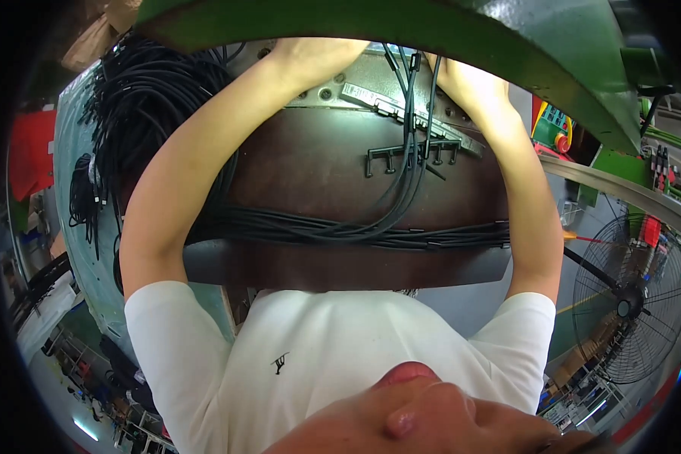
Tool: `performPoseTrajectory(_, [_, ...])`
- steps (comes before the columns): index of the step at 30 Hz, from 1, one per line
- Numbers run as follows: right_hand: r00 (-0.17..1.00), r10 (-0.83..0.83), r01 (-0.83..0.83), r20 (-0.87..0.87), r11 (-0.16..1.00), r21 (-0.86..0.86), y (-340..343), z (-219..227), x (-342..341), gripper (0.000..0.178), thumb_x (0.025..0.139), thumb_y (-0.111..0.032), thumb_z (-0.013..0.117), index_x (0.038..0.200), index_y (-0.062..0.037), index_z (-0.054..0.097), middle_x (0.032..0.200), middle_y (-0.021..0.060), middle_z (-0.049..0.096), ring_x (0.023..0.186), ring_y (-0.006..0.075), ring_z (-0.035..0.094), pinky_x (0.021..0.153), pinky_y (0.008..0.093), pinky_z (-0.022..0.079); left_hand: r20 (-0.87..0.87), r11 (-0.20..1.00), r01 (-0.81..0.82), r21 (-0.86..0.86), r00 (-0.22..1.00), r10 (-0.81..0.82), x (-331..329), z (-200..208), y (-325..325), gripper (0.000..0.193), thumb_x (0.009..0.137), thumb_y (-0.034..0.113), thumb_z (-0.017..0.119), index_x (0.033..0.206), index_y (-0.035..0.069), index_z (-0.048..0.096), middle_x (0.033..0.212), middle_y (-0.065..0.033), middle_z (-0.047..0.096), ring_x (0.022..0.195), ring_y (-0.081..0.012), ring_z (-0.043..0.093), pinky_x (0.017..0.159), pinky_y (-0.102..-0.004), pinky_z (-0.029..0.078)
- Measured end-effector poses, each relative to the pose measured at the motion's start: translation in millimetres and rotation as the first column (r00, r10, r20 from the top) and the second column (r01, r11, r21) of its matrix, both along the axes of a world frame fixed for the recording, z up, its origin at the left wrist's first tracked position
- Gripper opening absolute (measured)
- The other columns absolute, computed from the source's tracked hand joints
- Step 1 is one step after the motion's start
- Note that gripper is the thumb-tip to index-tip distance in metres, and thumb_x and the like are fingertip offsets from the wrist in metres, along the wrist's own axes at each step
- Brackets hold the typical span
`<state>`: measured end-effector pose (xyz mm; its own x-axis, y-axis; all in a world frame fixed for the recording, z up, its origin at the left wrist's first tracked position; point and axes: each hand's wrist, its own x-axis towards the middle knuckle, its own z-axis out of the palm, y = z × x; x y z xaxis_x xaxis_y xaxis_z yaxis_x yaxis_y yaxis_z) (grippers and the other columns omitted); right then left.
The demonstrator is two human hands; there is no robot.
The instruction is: Plugging black cable connectors into a testing fixture at a factory workstation.
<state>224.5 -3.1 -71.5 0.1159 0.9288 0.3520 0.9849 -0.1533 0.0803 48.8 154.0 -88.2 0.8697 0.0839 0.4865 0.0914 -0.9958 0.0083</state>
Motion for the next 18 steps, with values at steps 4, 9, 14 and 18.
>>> performPoseTrajectory(4, [0.999, 0.009, -0.010, 0.035, 0.999, 0.054, -0.8, -2.1, -2.2, 0.020, 0.081, -0.027, 0.065, 0.086, -0.0076, 0.068, 0.074, 0.0124, 0.064, 0.065, 0.0308, 0.062, 0.059, 0.0400, 0.050, 0.287, 0.978, 0.211, 0.007, 0.936, -0.204, -12.7, -15.6, 25.6, 0.019, 0.083, 0.021, 0.064, 0.088, 0.003, 0.067, 0.074, -0.0125, 0.065, 0.067, -0.0251, 0.064, 0.060, -0.0346, 0.051])
performPoseTrajectory(9, [1.000, 0.026, -0.025, -0.017, 0.998, 0.052, -1.8, 1.9, -4.0, 0.016, 0.079, -0.021, 0.066, 0.082, -0.0062, 0.068, 0.070, 0.0125, 0.064, 0.061, 0.0317, 0.061, 0.057, 0.0402, 0.050, 0.157, 0.992, 0.093, -0.085, 0.984, -0.079, -15.0, -21.4, 26.9, 0.022, 0.084, 0.024, 0.063, 0.089, 0.003, 0.067, 0.076, -0.0125, 0.066, 0.068, -0.0257, 0.064, 0.061, -0.0352, 0.051])
performPoseTrajectory(14, [0.966, 0.161, -0.111, -0.204, 0.966, 0.235, -8.1, -8.8, 21.5, 0.019, 0.079, -0.020, 0.066, 0.086, -0.0022, 0.067, 0.078, 0.0138, 0.066, 0.072, 0.0306, 0.063, 0.064, 0.0396, 0.050, 0.011, 0.985, -0.065, -0.160, 0.998, 0.067, -9.9, -3.8, 23.0, 0.026, 0.085, 0.028, 0.063, 0.090, 0.002, 0.067, 0.077, -0.0126, 0.066, 0.069, -0.0263, 0.064, 0.063, -0.0359, 0.052])
performPoseTrajectory(18, [0.815, -0.123, 0.112, -0.567, 0.992, -0.054, -14.1, 25.7, -2.2, 0.030, 0.083, -0.024, 0.066, 0.103, -0.0017, 0.064, 0.093, 0.0154, 0.066, 0.084, 0.0277, 0.063, 0.077, 0.0350, 0.048, -0.282, 0.921, -0.313, -0.233, 0.928, 0.244, -17.7, 20.9, 5.9, 0.031, 0.087, 0.030, 0.060, 0.103, 0.004, 0.062, 0.096, -0.0179, 0.063, 0.086, -0.0265, 0.061, 0.076, -0.0330, 0.049])
